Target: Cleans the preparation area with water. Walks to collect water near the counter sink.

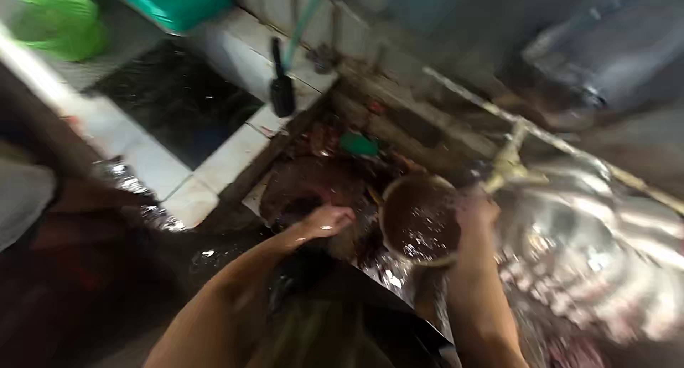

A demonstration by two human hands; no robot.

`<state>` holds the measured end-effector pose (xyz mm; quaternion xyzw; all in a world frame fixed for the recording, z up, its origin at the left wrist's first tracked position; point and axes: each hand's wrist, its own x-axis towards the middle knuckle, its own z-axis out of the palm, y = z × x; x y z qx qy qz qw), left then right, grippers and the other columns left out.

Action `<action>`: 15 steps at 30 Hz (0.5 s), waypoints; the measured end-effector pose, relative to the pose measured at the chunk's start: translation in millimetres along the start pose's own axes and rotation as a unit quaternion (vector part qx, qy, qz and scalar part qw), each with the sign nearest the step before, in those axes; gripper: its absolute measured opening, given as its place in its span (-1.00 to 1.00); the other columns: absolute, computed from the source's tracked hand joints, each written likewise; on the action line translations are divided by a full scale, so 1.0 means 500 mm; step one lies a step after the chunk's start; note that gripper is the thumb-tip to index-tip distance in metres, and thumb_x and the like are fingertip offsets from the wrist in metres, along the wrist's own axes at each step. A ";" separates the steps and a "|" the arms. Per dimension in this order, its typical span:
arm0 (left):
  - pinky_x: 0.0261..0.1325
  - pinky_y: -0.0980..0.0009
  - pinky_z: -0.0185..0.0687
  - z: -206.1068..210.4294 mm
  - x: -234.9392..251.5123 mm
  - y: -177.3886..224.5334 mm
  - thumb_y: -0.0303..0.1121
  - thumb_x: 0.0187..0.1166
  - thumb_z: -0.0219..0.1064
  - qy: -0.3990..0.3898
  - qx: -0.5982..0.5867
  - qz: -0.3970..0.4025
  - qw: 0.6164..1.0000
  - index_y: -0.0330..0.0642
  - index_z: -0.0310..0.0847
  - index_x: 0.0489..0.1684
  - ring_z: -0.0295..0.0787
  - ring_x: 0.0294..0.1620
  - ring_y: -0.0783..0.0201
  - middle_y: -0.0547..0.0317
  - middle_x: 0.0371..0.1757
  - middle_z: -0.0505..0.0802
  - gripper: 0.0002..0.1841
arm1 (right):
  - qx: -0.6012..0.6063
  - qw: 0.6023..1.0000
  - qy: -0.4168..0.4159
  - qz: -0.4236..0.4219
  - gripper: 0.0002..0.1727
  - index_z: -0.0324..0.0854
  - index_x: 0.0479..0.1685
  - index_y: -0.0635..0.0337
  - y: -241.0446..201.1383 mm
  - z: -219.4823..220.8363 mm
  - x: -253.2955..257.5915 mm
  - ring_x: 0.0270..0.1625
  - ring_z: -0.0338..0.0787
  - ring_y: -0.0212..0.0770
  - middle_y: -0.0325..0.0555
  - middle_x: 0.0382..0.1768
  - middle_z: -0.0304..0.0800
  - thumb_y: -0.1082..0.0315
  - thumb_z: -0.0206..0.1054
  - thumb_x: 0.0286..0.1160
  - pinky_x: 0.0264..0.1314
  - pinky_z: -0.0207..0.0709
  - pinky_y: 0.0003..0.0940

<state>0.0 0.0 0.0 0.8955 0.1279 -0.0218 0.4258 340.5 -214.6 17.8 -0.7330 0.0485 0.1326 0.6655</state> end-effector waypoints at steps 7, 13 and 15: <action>0.40 0.03 0.69 -0.020 -0.257 -0.217 -0.19 0.75 0.20 0.169 0.025 -0.155 0.973 -0.11 0.77 0.20 0.82 0.24 0.16 0.06 0.15 0.89 -0.69 | -0.159 0.962 0.019 -0.222 -0.71 0.69 0.03 0.37 0.011 -0.089 0.037 -0.09 0.81 -0.24 -0.01 -0.13 0.83 0.47 0.47 0.32 0.06 0.76 -0.22; 0.22 0.07 0.78 -0.018 -0.346 -0.281 -0.19 0.77 0.20 0.220 0.043 -0.211 0.952 -0.13 0.79 0.17 0.89 0.10 0.15 -0.01 0.10 0.91 -0.69 | -0.397 0.845 0.087 -0.348 -0.33 0.53 0.50 0.23 -0.206 -0.129 0.034 0.49 0.62 0.01 0.23 0.47 0.57 -0.02 0.40 0.51 0.55 0.52 -0.15; 0.27 0.00 0.75 -0.029 -0.336 -0.286 -0.15 0.78 0.13 0.191 0.063 -0.201 0.959 -0.12 0.76 0.22 0.87 0.16 0.11 0.00 0.14 0.90 -0.64 | -0.526 0.793 0.053 -0.303 -0.47 0.78 0.17 0.12 -0.243 -0.096 0.004 0.41 0.69 0.21 0.20 0.24 0.80 -0.15 0.26 0.59 0.54 0.42 0.22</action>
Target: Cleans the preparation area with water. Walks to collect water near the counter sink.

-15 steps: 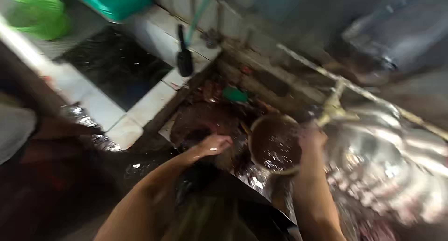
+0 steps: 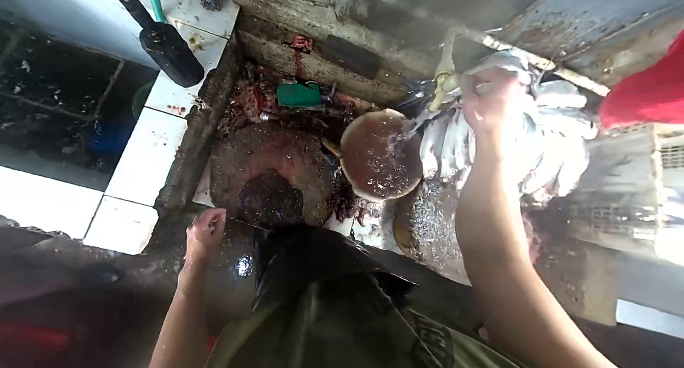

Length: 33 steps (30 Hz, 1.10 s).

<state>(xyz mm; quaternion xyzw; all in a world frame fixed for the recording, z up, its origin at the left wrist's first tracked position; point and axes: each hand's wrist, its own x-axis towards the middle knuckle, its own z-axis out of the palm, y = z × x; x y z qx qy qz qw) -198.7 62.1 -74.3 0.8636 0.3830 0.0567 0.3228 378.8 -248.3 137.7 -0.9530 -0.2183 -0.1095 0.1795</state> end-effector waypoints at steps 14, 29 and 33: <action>0.64 -0.52 0.04 -0.131 0.219 -0.164 0.34 0.30 0.45 0.124 0.133 -0.031 0.983 -0.02 0.02 0.85 -0.01 0.79 -0.53 -0.39 0.82 0.14 0.10 | 0.080 0.992 -0.067 0.065 -0.52 0.60 0.40 0.03 -0.007 0.279 -0.310 0.42 0.67 0.19 0.14 0.33 0.70 0.14 0.43 0.52 0.38 0.61 0.23; 0.69 -0.51 -0.17 -0.129 0.278 -0.256 0.21 -0.05 0.71 0.069 0.231 -0.067 0.968 0.33 0.01 0.85 -0.08 0.85 -0.41 -0.17 0.88 0.08 0.24 | -0.007 0.949 -0.306 -0.075 -0.69 0.81 0.16 -0.21 -0.382 0.435 -0.136 0.27 0.83 0.07 -0.13 0.10 0.92 -0.01 0.26 0.64 0.23 0.68 0.27; 0.76 -0.45 -0.26 -0.131 0.279 -0.251 0.27 -0.10 0.70 0.064 0.230 -0.090 0.967 0.31 0.07 0.82 -0.07 0.86 -0.36 -0.14 0.89 0.07 0.24 | -0.022 0.937 -0.330 -0.117 -0.67 0.76 0.25 -0.13 -0.488 0.566 -0.069 0.37 0.77 0.06 -0.11 0.19 0.87 0.07 0.34 0.60 0.36 0.63 0.25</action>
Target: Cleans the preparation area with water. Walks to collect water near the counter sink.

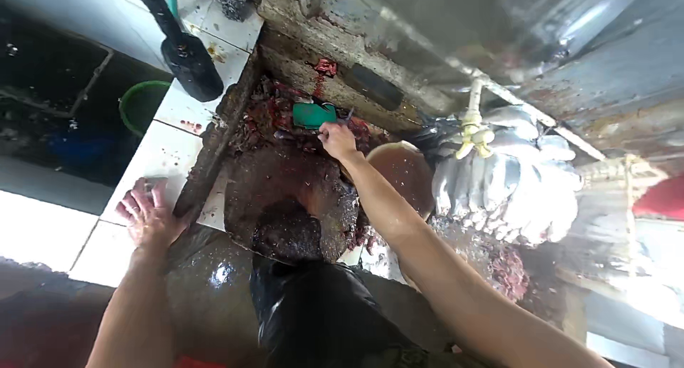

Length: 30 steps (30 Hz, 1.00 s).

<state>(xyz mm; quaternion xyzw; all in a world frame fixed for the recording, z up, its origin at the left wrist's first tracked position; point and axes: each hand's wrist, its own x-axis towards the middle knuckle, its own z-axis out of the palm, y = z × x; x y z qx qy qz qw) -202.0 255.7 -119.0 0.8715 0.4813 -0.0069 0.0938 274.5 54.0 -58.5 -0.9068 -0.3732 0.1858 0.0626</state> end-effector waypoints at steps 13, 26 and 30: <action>0.70 -0.52 -0.22 0.028 0.004 -0.034 0.53 -0.01 0.39 0.004 0.011 0.024 1.000 0.19 0.16 0.83 0.01 0.82 -0.46 -0.24 0.85 0.20 0.19 | -0.167 0.982 -0.010 -0.084 -0.55 0.64 0.46 0.09 -0.049 0.100 0.188 0.63 0.50 0.23 0.14 0.49 0.64 0.38 0.30 0.57 0.65 0.29 0.39; 0.63 -0.49 -0.08 0.007 -0.001 -0.008 0.51 -0.02 0.42 0.036 0.032 0.045 0.998 0.18 0.20 0.80 0.10 0.76 -0.48 -0.32 0.80 0.24 0.18 | 0.044 0.983 0.150 -0.100 -0.54 0.74 0.20 0.04 -0.065 0.004 -0.307 -0.03 0.89 -0.06 -0.01 0.15 0.81 -0.07 0.49 0.50 -0.07 0.83 -0.04; 0.66 -0.48 -0.11 -0.001 -0.006 -0.003 0.49 -0.01 0.43 0.028 0.038 0.040 0.998 0.19 0.18 0.81 0.09 0.77 -0.47 -0.29 0.81 0.23 0.17 | 0.009 0.963 -0.095 -0.252 -0.56 0.68 0.38 -0.06 -0.035 0.118 -0.509 0.27 0.77 0.18 0.10 0.29 0.74 0.46 0.33 0.52 0.13 0.73 0.15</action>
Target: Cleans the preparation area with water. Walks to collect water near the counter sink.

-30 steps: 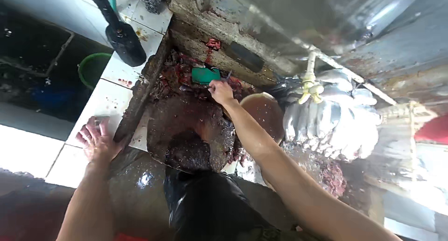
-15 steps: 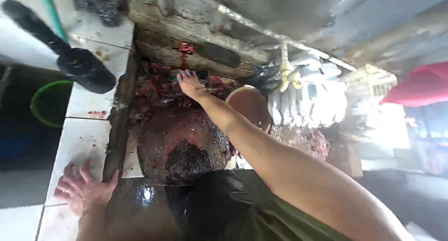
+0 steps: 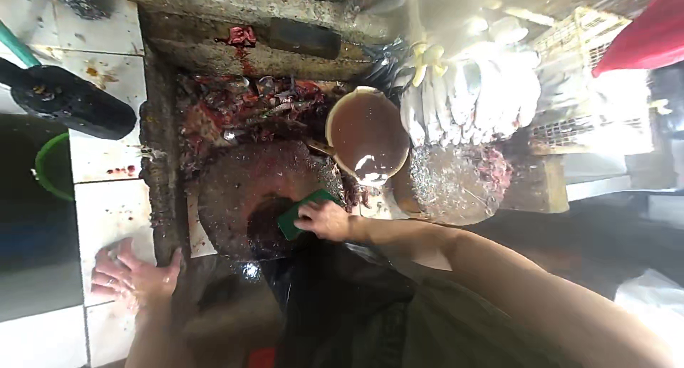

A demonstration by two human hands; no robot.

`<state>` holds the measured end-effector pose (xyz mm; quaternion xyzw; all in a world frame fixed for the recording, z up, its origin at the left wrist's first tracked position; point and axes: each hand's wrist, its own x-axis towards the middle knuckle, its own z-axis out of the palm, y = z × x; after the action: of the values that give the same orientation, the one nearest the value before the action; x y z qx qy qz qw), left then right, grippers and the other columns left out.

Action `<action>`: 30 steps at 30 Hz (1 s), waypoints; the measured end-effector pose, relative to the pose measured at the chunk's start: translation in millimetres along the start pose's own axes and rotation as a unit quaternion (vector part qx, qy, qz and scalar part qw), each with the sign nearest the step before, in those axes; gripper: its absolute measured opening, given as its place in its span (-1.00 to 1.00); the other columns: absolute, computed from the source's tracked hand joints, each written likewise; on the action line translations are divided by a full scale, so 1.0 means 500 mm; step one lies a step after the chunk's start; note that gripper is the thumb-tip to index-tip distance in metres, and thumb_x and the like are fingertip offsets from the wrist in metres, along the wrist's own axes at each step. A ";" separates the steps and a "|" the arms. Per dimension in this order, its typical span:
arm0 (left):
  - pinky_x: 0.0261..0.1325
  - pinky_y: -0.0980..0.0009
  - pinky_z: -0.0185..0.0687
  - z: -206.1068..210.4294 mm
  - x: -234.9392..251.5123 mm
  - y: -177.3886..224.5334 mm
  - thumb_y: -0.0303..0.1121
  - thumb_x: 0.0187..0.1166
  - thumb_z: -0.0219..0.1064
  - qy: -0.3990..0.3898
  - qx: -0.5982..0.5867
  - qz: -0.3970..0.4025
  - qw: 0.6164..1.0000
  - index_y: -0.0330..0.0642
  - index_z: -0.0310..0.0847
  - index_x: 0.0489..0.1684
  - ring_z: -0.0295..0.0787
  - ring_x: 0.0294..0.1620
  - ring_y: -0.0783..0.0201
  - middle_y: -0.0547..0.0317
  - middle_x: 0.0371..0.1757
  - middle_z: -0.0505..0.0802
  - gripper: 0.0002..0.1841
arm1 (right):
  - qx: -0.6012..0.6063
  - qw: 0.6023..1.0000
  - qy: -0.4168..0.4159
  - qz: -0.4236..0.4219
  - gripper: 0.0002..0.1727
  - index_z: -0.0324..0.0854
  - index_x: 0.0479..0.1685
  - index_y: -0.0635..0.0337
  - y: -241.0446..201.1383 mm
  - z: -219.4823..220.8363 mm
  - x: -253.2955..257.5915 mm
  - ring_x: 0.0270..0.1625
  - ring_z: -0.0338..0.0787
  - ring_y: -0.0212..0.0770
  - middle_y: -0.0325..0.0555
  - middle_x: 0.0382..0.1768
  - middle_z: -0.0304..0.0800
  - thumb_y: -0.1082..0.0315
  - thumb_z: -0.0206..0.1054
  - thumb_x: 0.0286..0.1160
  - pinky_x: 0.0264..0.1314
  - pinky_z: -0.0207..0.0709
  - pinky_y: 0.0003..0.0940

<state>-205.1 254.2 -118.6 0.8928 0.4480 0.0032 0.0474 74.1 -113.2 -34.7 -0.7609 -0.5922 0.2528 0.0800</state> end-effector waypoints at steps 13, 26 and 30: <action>0.75 -0.45 -0.14 -0.059 -0.005 0.058 0.29 -0.01 0.65 -0.041 -0.018 -0.050 0.998 0.13 0.20 0.81 0.01 0.84 -0.38 -0.24 0.86 0.19 0.18 | -0.066 0.960 0.159 0.222 -0.17 0.24 0.84 -0.16 0.067 -0.173 0.382 0.52 0.61 0.36 0.25 0.54 0.59 -0.15 0.36 0.55 0.48 0.45 0.46; 0.85 -0.29 -0.20 -0.032 -0.016 0.007 0.29 0.21 0.57 -0.044 -0.098 -0.046 0.993 0.32 0.14 0.86 0.02 0.88 -0.18 -0.01 0.91 0.17 0.06 | 0.033 0.845 0.413 0.340 -0.60 0.75 0.28 0.29 0.228 -0.144 -0.134 0.35 0.80 -0.02 0.19 0.27 0.80 0.19 0.27 0.71 0.49 0.62 -0.17; 0.71 -0.21 0.25 -0.058 -0.021 0.171 0.10 0.53 0.41 0.164 -0.294 -0.083 0.938 -0.08 0.51 0.54 0.44 0.63 -0.16 -0.09 0.49 0.68 -0.34 | 0.058 0.755 0.524 0.390 -0.60 0.66 0.29 0.39 0.302 -0.255 -0.226 0.21 0.83 -0.01 0.23 0.14 0.82 0.24 0.21 0.74 0.40 0.67 -0.09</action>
<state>-144.1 197.4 -82.0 0.7856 0.5010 0.2777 0.2337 245.8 -239.9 43.8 -0.9332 -0.0935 -0.1424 0.3163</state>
